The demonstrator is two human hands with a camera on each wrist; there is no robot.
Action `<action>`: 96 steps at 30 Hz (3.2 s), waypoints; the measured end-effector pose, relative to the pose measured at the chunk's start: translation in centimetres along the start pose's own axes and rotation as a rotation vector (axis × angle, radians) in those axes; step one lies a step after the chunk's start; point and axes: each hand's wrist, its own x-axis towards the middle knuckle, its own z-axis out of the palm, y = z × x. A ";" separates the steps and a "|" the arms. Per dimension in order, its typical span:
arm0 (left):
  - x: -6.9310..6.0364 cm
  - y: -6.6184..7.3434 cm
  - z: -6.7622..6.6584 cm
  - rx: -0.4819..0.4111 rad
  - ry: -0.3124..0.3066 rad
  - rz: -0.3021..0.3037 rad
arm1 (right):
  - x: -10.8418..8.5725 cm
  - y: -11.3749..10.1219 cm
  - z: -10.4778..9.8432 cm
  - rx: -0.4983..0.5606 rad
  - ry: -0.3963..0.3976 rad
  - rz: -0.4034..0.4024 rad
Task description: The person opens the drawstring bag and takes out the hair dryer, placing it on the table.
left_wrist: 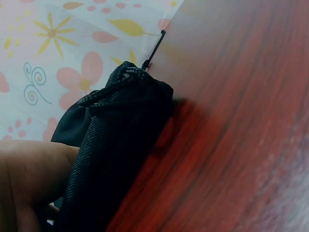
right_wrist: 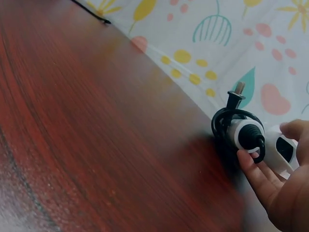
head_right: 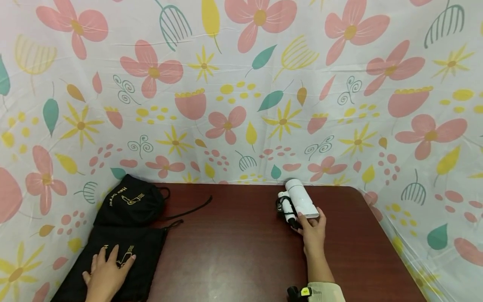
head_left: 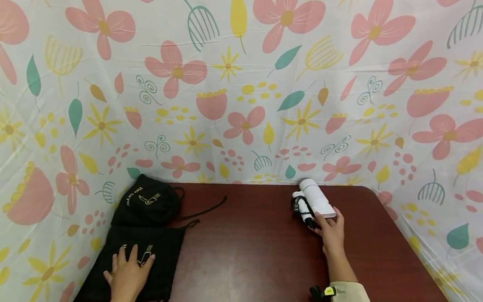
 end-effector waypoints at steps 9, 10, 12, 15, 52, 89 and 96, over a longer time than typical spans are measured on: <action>0.0 -0.5 -0.5 0.003 -0.005 -0.020 | 0.4 0.2 -0.4 -0.134 0.023 -0.064; 0.0 -0.4 -0.5 0.003 -0.008 -0.021 | 0.5 0.3 -0.5 -0.149 0.030 -0.071; 0.0 -0.4 -0.5 0.003 -0.011 -0.027 | 0.6 0.3 -0.6 -0.169 0.043 -0.081; 0.1 -0.3 -0.5 0.006 -0.015 -0.028 | 0.8 0.4 -0.8 -0.189 0.056 -0.090; 0.1 -0.2 -0.8 0.010 -0.024 -0.025 | 4.0 0.8 -2.7 -0.568 0.114 -0.152; 0.6 2.8 -1.4 -0.064 0.117 0.101 | 3.2 2.2 -3.1 -0.567 0.151 -0.335; 1.1 4.5 -1.7 -0.086 0.156 0.155 | 3.3 2.3 -3.1 -0.576 0.161 -0.345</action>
